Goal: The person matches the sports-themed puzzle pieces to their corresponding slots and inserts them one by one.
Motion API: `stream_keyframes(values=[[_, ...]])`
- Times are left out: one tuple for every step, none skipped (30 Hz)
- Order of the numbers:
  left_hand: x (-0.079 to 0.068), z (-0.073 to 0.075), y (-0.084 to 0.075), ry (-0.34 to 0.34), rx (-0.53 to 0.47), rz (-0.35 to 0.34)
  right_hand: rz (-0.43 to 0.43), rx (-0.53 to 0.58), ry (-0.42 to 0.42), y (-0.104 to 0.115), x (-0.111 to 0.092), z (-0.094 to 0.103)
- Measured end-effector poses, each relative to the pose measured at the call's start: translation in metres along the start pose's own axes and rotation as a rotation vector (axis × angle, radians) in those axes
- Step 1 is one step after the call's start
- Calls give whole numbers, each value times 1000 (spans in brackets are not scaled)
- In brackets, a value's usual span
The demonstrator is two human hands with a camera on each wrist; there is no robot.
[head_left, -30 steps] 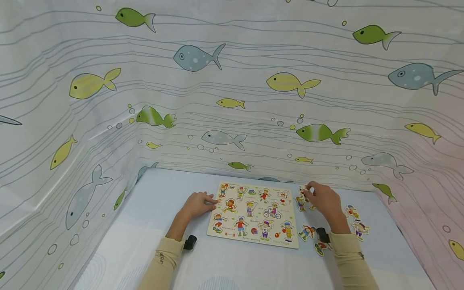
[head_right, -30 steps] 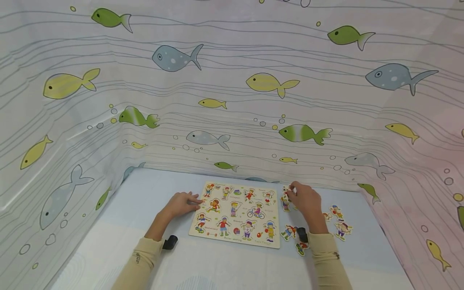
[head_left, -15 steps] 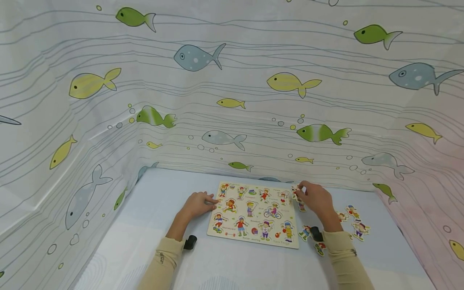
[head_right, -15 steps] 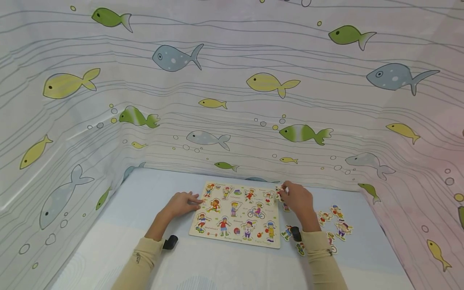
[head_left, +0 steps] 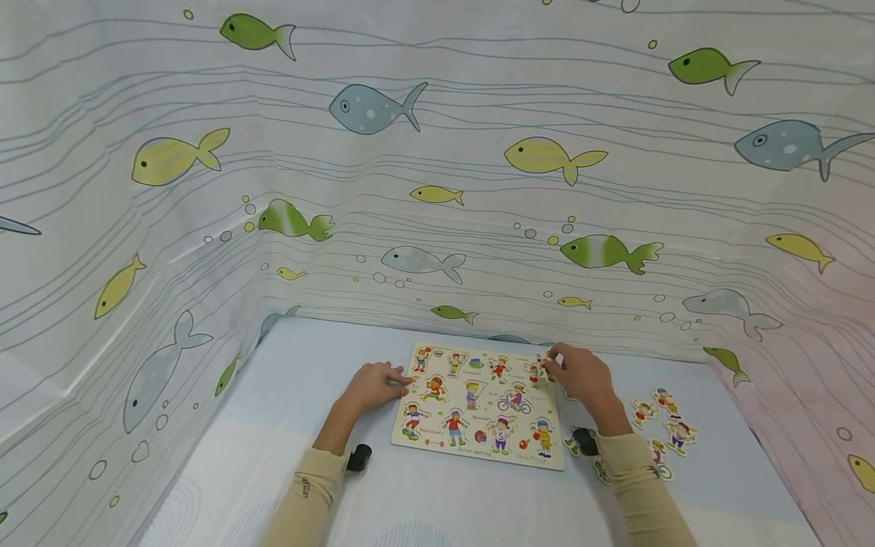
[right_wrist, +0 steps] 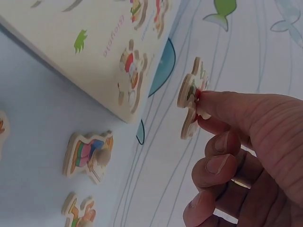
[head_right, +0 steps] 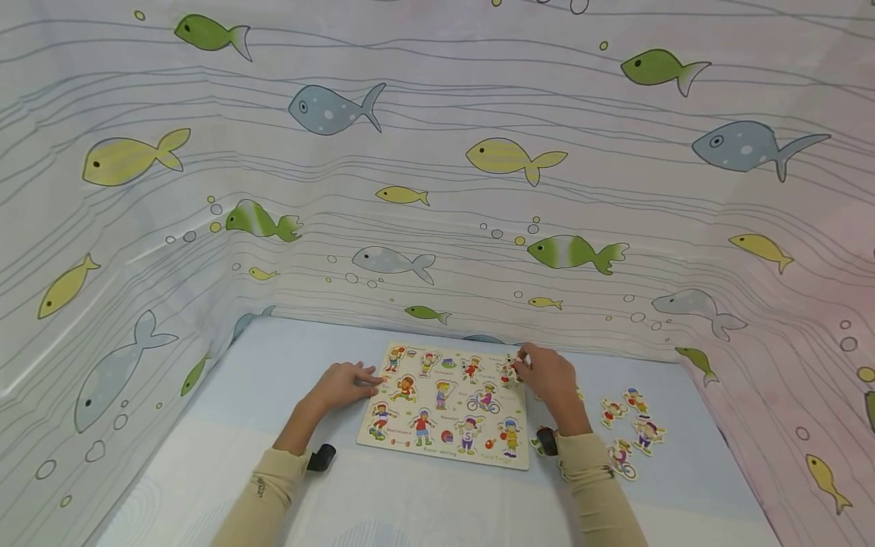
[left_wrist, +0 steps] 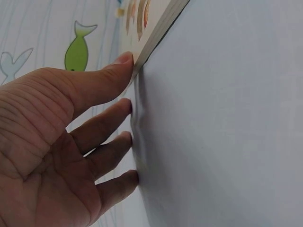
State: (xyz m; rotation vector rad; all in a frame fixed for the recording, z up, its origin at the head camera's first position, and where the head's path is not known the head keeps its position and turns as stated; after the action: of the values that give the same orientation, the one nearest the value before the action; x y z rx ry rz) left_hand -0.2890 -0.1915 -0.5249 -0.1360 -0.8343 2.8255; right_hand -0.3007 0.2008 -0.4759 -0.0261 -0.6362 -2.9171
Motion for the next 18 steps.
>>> stream_keyframes(values=[[0, 0, 0, 1, 1, 2, 7, -3, -3, 1, 1, -1], [0, 0, 0, 2, 4, 3, 14, -9, -3, 1, 2, -2], [0, 0, 0, 2, 7, 5, 19, -14, -1, 2, 2, -4], [0, 0, 0, 3, 12, 5, 23, -17, 0, 3, 3, -5], [0, 0, 0, 4, 16, 5, 22, -18, 4, 3, 4, -6], [0, -1, 0, 5, 20, 4, 21, -21, 8, 4, 4, -7], [0, -1, 0, 6, 22, 3, 19, -21, 11, 5, 5, -8], [0, -1, 1, 5, 26, 2, 18, -23, 13, 6, 6, -10], [0, -1, 1, 5, 28, 2, 18, -20, 12, 7, 6, -10], [0, -1, 1, 4, 28, 0, 20, -15, 13, 8, 7, -11], [0, -1, 1, 4, 26, 0, 23, -9, 14, 10, 7, -12], [0, -1, 1, 3, 23, 0, 30, -3, 15, 11, 7, -13], [0, -1, 1, 1, 20, 1, 37, 4, 15, 12, 7, -13], [0, -1, 2, -1, 18, 0, 49, 9, 17, 14, 7, -14], [0, -1, 2, -1, 14, 0, 60, 15, 17, 15, 7, -15], [0, -1, 2, -2, 11, 1, 68, 15, 19, 16, 7, -16], [0, -1, 2, -2, 10, 1, 75, 15, 18, 17, 7, -17], [0, -1, 2, -2, 10, 0, 79, 14, 17, 19, 8, -17]])
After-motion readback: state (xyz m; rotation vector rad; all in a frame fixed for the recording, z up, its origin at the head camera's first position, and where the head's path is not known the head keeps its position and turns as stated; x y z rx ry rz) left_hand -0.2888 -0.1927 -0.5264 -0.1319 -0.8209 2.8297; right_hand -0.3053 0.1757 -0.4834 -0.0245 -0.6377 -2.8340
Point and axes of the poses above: each hand's wrist, its own x-axis towards the middle knuckle, its own z-axis out of the back of the hand, y = z × x, the point moved 3 cm from there along x, towards the middle knuckle, and after that the axes turned 2 degrees about x, right-handed, at the moved point
